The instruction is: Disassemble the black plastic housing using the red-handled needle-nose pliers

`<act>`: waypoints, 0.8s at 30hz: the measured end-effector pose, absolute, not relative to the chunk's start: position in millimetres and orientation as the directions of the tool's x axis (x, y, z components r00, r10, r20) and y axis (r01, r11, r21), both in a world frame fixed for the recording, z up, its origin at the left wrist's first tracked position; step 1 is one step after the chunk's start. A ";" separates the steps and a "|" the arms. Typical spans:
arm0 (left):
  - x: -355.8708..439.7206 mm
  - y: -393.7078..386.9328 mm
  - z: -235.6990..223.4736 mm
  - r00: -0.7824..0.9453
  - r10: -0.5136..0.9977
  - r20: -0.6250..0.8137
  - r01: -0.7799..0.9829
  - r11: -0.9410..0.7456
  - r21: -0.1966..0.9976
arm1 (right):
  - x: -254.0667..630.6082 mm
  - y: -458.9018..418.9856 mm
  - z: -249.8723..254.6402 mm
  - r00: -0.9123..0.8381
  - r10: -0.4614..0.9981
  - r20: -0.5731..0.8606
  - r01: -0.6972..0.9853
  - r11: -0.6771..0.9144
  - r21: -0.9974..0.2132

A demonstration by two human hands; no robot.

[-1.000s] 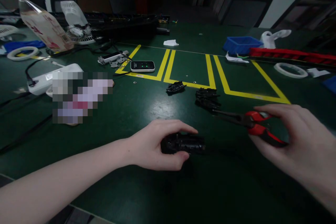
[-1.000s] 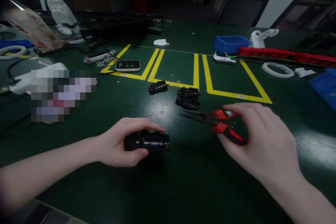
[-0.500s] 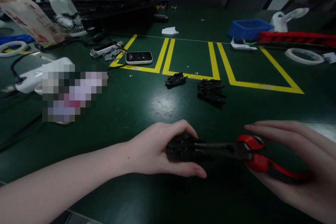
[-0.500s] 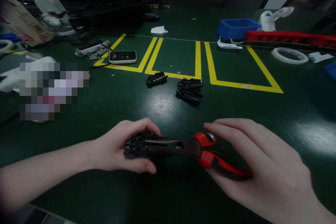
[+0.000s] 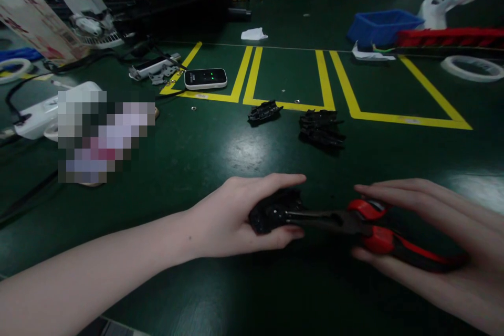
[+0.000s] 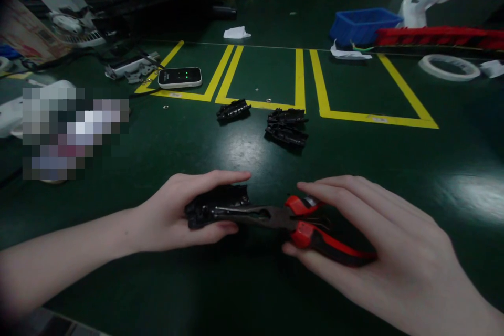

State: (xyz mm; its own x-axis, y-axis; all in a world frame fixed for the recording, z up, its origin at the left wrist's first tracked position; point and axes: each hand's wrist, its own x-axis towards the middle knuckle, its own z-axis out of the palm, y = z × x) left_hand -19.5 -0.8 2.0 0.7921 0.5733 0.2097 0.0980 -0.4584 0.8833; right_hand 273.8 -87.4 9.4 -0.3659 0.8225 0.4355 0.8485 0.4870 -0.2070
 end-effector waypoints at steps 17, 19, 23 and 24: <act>-19.0 0.8 -1.0 0.807 0.540 0.239 0.120 -0.545 0.830 | 272.6 -83.3 7.3 -0.448 0.787 0.423 0.822 0.549 -0.150; -18.5 0.9 -1.0 0.803 0.541 0.250 0.116 -0.554 0.825 | 271.7 -84.7 6.4 -0.452 0.790 0.414 0.820 0.551 -0.155; -18.2 1.2 1.1 0.808 0.536 0.244 0.121 -0.557 0.822 | 268.2 -87.3 6.9 -0.402 0.820 0.407 0.842 0.506 -0.188; -18.2 1.3 1.9 0.813 0.533 0.235 0.131 -0.560 0.818 | 267.2 -87.7 7.0 -0.392 0.824 0.409 0.844 0.500 -0.196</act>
State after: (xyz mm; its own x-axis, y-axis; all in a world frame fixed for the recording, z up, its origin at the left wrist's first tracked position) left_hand -18.2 1.3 1.9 0.8126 0.5333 0.2351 0.1307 -0.5597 0.8183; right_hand 267.2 -87.7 7.0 -0.3925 0.8236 0.4095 0.8438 0.4995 -0.1960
